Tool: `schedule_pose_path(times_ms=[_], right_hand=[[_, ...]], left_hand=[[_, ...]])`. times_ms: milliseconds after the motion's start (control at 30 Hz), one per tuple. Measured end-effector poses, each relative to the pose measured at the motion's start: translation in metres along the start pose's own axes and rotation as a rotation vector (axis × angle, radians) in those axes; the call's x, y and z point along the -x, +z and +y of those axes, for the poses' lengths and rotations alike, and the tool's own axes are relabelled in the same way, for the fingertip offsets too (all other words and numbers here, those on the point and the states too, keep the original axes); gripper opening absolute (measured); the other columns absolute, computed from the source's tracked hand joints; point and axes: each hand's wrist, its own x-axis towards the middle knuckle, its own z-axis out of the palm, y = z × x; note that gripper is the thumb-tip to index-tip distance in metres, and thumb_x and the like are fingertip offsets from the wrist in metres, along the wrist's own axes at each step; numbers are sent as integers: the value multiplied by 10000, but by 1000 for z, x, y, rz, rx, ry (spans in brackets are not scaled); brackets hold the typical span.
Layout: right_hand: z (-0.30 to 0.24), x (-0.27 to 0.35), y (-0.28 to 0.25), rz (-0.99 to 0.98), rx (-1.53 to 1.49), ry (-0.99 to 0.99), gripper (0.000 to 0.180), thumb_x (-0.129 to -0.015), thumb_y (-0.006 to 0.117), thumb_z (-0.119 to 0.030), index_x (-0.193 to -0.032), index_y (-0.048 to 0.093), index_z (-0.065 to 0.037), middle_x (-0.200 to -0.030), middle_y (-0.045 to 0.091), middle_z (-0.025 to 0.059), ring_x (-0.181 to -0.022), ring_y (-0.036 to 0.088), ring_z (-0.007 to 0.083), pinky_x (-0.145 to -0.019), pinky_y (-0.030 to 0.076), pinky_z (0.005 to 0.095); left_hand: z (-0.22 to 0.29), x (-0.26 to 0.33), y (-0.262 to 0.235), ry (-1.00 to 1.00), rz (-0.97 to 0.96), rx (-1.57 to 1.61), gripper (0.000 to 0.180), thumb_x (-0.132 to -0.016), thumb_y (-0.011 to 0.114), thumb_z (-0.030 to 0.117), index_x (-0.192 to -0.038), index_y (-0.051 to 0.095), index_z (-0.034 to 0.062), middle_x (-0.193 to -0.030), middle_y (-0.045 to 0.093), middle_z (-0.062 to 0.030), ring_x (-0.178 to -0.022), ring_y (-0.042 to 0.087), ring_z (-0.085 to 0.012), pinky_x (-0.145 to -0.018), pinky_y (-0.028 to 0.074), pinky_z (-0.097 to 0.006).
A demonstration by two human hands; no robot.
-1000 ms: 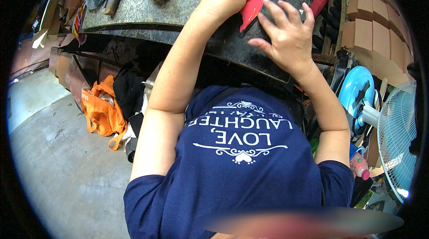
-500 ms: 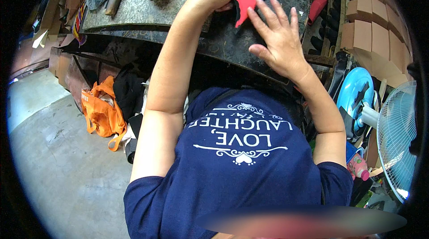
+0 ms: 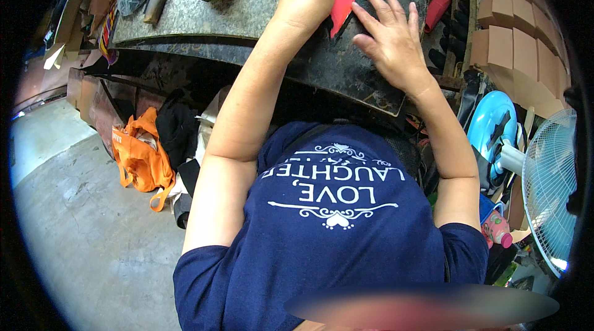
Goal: The person assembles a red and black leather item by applying adhesive and pressing pieces together. They use scissors to trim edges and a mallet to secure the assembly. The person also handles an orange cloth bag and a jar of adhesive during the process.
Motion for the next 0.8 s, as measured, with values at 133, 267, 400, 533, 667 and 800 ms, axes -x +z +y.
schedule_pose_path(times_ms=[133, 267, 400, 533, 667, 800], right_hand=[[-21, 10, -2, 121, 93, -113, 763, -840, 485, -740, -1248, 672, -123, -1474, 475, 76, -1423, 335, 310, -1129, 129, 698], [-36, 14, -11, 112, 85, -202, 748, -798, 525, -739, -1159, 722, -114, -1416, 524, 63, -1380, 383, 293, -1136, 103, 698], [-39, 9, -16, 123, 29, -237, 708, -801, 531, -725, -1079, 750, -113, -1337, 580, 64, -1318, 439, 288, -1133, 104, 706], [-28, 9, -23, 137, -100, -271, 581, -855, 514, -684, -934, 767, -166, -1308, 590, 61, -1290, 464, 281, -1137, 110, 698], [0, 13, -30, 258, -368, -170, 442, -933, 547, -543, -877, 731, -146, -1225, 632, 88, -1190, 546, 307, -1149, 218, 547], [16, 17, -18, 490, -701, 10, 306, -978, 576, -361, -995, 655, -66, -1107, 637, 128, -1044, 601, 317, -1000, 416, 435]], left_hand=[[-1, 0, 0, 91, 55, -71, 405, -839, 639, 28, -1174, 486, -139, -957, 630, -340, -917, 623, -498, -822, 512, -509], [5, -5, -7, -208, -175, 59, 379, -842, 632, 16, -1175, 508, -116, -1064, 600, -356, -1027, 603, -461, -881, 496, -476], [16, -8, -17, -261, -186, 25, 459, -864, 682, 157, -1230, 529, -74, -1044, 651, -319, -1031, 645, -434, -880, 522, -451], [32, -10, -32, -323, -221, 73, 489, -888, 686, 196, -1270, 515, -57, -941, 681, -296, -805, 695, -380, -721, 549, -426], [44, -22, -49, -638, -252, 609, 470, -935, 645, 159, -1341, 481, -14, -809, 680, -120, -440, 532, -122, -388, 408, -278], [54, -63, -35, -427, -131, 1058, 462, -964, 600, 136, -1378, 448, -4, -805, 640, -44, -431, 416, -20, -349, 281, -202]])
